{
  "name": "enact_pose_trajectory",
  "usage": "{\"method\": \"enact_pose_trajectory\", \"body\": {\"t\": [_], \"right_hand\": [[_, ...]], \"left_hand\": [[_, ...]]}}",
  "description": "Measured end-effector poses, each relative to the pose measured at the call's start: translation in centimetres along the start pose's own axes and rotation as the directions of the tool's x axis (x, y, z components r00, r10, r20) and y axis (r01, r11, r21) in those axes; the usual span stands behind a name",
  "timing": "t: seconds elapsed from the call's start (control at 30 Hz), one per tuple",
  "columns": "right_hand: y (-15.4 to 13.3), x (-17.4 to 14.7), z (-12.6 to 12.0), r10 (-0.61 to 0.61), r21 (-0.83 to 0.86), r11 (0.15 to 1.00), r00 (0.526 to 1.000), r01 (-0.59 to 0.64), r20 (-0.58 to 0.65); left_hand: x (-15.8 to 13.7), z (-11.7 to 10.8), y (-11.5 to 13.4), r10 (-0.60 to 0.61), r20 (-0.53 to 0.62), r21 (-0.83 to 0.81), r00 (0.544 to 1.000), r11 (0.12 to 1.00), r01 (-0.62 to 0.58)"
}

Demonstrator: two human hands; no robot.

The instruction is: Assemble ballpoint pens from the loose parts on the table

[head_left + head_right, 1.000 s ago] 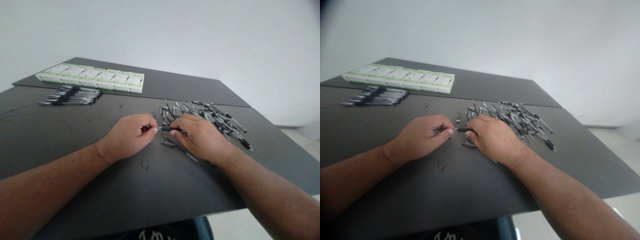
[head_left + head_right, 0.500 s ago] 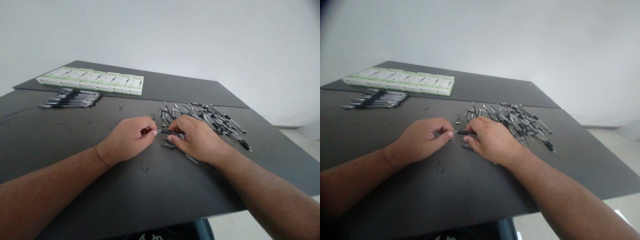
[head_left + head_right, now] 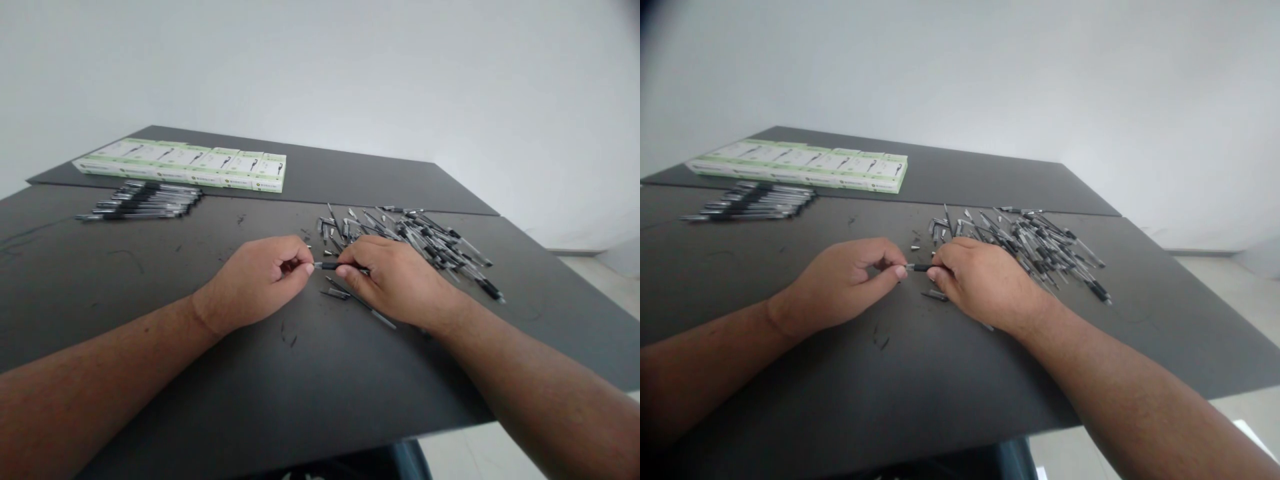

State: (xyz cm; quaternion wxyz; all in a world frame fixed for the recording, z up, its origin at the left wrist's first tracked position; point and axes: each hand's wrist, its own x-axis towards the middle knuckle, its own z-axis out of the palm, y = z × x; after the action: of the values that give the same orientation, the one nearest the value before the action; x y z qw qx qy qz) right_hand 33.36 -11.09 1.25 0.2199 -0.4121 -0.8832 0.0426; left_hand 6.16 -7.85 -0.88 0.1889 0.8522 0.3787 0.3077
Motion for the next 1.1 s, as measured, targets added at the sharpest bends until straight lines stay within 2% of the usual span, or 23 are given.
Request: {"method": "enact_pose_trajectory", "body": {"t": [0.17, 0.33, 0.5, 0.67, 0.83, 1.0, 1.1], "right_hand": [[-0.01, 0.03, -0.05, 0.019, 0.014, 1.000, 0.999, -0.019, -0.030], [-0.14, 0.10, -0.15, 0.022, -0.012, 1.000, 0.999, -0.022, 0.035], [-0.22, 0.09, -0.20, 0.026, 0.021, 0.999, 1.000, -0.026, -0.006], [-0.38, 0.20, -0.34, 0.036, 0.002, 0.999, 0.997, -0.036, 0.061], [-0.50, 0.21, -0.32, 0.070, 0.000, 0.998, 0.997, -0.070, 0.040], [-0.51, 0.25, -0.36, 0.033, 0.001, 0.999, 0.996, -0.033, 0.087], [-0.51, 0.19, -0.37, 0.049, 0.022, 0.998, 0.997, -0.051, 0.059]], "left_hand": [[0.01, 0.07, -0.13, 0.000, 0.009, 0.013, 1.000, 1.000, 0.000], [-0.01, -0.05, 0.04, 0.012, 0.013, 0.022, 1.000, 1.000, -0.013], [0.02, -0.01, 0.02, 0.013, 0.002, 0.025, 1.000, 1.000, -0.013], [0.00, 0.01, -0.07, 0.017, 0.010, 0.024, 1.000, 1.000, -0.018], [-0.02, -0.04, -0.03, 0.015, 0.014, 0.028, 1.000, 0.999, -0.015], [0.05, 0.10, -0.02, 0.012, 0.027, 0.021, 1.000, 1.000, -0.012], [0.06, 0.11, -0.03, 0.001, 0.025, 0.024, 1.000, 1.000, -0.001]]}}
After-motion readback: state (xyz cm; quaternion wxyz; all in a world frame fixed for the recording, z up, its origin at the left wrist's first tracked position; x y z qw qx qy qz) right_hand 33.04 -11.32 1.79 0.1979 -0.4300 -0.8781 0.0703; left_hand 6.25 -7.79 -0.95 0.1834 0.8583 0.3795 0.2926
